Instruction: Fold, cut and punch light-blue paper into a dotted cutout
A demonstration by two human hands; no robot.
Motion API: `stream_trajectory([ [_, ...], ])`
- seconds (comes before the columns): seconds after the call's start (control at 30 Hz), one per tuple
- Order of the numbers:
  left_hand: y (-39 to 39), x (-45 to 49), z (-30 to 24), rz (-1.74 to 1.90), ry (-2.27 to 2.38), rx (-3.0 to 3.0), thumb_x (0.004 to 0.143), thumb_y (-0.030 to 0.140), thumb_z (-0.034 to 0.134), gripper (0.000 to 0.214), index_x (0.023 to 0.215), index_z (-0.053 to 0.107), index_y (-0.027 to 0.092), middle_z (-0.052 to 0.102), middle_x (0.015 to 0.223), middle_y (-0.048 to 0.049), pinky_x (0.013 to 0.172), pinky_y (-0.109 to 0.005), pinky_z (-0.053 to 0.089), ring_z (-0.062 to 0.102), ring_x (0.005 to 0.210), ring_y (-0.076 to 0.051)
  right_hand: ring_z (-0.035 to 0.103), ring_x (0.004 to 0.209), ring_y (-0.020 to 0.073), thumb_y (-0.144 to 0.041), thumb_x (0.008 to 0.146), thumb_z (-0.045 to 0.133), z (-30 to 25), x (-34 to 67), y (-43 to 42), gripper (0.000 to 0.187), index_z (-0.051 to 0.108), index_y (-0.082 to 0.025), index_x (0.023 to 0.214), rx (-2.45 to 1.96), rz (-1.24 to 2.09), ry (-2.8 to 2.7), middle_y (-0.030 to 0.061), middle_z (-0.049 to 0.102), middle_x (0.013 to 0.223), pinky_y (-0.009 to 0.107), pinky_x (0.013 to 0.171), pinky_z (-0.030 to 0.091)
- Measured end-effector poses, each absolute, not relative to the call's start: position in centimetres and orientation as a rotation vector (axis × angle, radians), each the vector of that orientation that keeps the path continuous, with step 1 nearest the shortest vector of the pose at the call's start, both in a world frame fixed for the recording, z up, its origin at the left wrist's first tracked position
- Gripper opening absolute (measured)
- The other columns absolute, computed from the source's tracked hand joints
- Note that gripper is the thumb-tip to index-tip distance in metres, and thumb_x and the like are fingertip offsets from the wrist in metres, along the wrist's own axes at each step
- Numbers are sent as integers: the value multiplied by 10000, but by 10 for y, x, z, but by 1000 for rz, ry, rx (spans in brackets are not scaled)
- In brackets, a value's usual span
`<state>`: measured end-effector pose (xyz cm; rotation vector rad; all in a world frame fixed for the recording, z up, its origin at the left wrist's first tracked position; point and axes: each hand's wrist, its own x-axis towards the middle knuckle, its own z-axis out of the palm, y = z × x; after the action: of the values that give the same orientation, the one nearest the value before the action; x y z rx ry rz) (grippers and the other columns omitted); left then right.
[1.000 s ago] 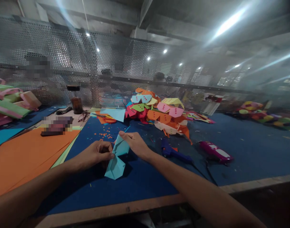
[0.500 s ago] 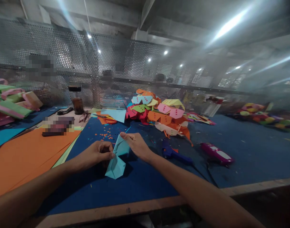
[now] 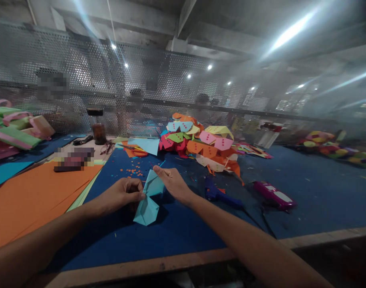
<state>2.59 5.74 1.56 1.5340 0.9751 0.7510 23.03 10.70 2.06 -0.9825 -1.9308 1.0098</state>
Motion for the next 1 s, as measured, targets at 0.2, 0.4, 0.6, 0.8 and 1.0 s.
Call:
stream_trajectory([
  [0.2, 56, 27, 17, 748, 979, 1524, 716, 486, 808, 403, 686, 534, 192, 574, 550, 38, 524, -250, 435, 556, 504, -125, 256, 564, 96, -788, 874, 426, 19, 230, 107, 649, 336, -210, 594, -953, 1037, -1929, -37, 268, 602, 265, 501, 173],
  [0.4, 56, 27, 16, 749, 980, 1521, 722, 489, 803, 394, 699, 548, 189, 571, 571, 39, 536, -251, 434, 557, 528, -127, 242, 562, 97, -809, 857, 429, 20, 231, 106, 659, 302, -221, 586, -968, 1026, -1908, -41, 257, 595, 273, 506, 165],
  [0.6, 58, 26, 16, 797, 963, 1509, 728, 514, 806, 399, 748, 586, 181, 574, 625, 40, 599, -274, 485, 573, 574, -130, 435, 582, 133, -832, 828, 439, 24, 228, 108, 670, 463, -212, 575, -953, 1333, -1630, -11, 460, 573, 265, 573, 374],
  [0.8, 57, 26, 19, 844, 947, 1507, 778, 496, 781, 358, 760, 637, 169, 651, 697, -6, 676, -289, 489, 607, 673, -152, 612, 714, 172, -621, 736, 749, 20, 226, 106, 470, 702, -159, 808, -743, 1687, -1602, 22, 665, 712, 286, 688, 463],
  [1.0, 56, 26, 21, 859, 929, 1485, 770, 474, 795, 324, 828, 724, 163, 700, 759, -35, 731, -302, 503, 628, 714, -170, 629, 888, 170, -522, 743, 803, 28, 229, 99, 400, 739, -168, 918, -654, 1644, -1785, 29, 711, 892, 302, 876, 446],
])
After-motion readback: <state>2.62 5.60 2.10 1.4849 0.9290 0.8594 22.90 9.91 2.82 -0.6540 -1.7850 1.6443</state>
